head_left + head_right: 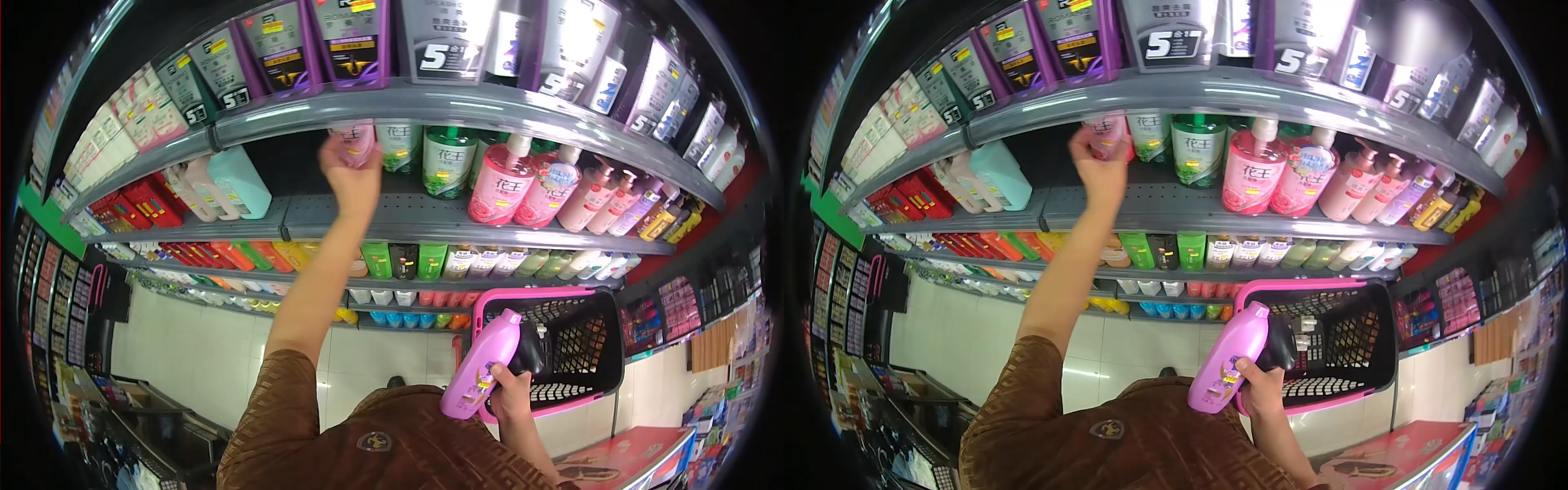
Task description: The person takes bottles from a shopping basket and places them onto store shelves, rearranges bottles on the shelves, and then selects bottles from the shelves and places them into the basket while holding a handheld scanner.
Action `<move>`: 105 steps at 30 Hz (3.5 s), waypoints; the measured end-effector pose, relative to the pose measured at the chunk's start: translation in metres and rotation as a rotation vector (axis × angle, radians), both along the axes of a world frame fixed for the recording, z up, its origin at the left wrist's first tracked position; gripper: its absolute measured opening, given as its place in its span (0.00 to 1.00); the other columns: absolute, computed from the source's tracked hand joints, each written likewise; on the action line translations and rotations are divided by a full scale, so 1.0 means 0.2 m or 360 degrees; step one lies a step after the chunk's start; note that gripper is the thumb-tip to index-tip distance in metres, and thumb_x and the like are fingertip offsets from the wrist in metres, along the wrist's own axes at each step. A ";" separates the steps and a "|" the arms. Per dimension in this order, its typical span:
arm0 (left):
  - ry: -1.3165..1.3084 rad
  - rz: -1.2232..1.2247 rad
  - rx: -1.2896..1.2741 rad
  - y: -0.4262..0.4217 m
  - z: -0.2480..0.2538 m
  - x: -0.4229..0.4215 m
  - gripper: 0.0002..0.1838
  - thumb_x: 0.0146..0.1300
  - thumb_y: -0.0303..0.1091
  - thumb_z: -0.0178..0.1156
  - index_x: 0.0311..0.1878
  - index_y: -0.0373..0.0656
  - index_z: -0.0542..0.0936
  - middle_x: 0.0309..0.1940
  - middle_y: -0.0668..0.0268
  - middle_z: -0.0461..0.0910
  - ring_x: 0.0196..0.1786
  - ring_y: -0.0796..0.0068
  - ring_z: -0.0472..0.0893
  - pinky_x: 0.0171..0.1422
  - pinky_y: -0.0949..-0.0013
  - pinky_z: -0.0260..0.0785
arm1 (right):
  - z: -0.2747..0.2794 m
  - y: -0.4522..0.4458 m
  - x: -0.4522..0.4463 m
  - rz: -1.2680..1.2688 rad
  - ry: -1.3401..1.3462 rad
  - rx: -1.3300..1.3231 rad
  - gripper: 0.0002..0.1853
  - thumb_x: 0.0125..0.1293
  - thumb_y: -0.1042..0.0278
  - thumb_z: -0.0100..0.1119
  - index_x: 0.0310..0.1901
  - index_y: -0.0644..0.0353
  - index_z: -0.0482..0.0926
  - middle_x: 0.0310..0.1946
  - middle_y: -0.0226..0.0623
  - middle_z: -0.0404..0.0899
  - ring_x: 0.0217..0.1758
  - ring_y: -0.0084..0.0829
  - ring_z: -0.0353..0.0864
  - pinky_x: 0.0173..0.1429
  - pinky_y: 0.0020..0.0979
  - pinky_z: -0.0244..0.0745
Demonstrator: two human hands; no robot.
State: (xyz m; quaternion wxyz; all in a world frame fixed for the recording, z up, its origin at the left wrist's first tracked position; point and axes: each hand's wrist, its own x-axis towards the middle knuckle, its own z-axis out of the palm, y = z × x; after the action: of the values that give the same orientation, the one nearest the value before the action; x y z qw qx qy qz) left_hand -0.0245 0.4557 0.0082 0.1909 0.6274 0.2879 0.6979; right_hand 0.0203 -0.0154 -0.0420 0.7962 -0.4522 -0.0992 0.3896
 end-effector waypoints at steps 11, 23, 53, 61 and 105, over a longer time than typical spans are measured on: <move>0.0414 -0.0336 -0.0569 0.27 0.06 -0.19 0.52 0.50 0.43 0.83 0.74 0.39 0.64 0.64 0.53 0.80 0.65 0.59 0.81 0.71 0.59 0.72 | 0.04 -0.04 -0.01 -0.0032 0.0037 -0.0030 0.28 0.61 0.76 0.73 0.63 0.68 0.75 0.52 0.42 0.85 0.52 0.38 0.88 0.61 0.41 0.84; 0.0412 -0.0714 -0.0561 -0.29 0.11 -0.11 0.44 0.53 0.34 0.82 0.69 0.35 0.67 0.58 0.57 0.81 0.60 0.67 0.81 0.66 0.63 0.74 | 0.01 -0.03 0.04 -0.0007 0.0072 -0.0020 0.31 0.58 0.82 0.72 0.64 0.63 0.74 0.53 0.37 0.82 0.54 0.34 0.85 0.62 0.38 0.81; -0.0301 -0.0982 -0.0781 -0.03 0.03 -0.05 0.43 0.60 0.33 0.77 0.75 0.38 0.65 0.62 0.56 0.81 0.65 0.62 0.79 0.70 0.61 0.71 | 0.05 -0.03 -0.02 -0.0018 0.0046 0.0044 0.31 0.59 0.82 0.72 0.65 0.65 0.74 0.53 0.38 0.82 0.54 0.34 0.85 0.61 0.38 0.83; 0.0278 -0.0658 -0.0459 0.62 0.06 -0.01 0.33 0.63 0.29 0.70 0.72 0.38 0.74 0.63 0.58 0.80 0.67 0.63 0.77 0.73 0.61 0.66 | 0.08 -0.06 -0.06 -0.0079 0.0188 0.0035 0.32 0.59 0.81 0.73 0.66 0.65 0.72 0.54 0.39 0.81 0.54 0.36 0.85 0.60 0.39 0.84; 0.0357 -0.0585 -0.0458 -0.64 0.07 0.19 0.41 0.49 0.34 0.86 0.62 0.35 0.71 0.57 0.55 0.78 0.59 0.63 0.84 0.62 0.63 0.80 | 0.03 -0.18 0.10 0.0020 0.0133 -0.0012 0.29 0.60 0.82 0.71 0.64 0.64 0.74 0.53 0.37 0.82 0.54 0.34 0.85 0.61 0.38 0.82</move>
State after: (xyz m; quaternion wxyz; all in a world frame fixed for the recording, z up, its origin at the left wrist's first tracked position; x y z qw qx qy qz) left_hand 0.0132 0.3279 0.0231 0.3686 0.7091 0.2847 0.5293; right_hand 0.0398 -0.0523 -0.0350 0.7955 -0.4378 -0.0672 0.4135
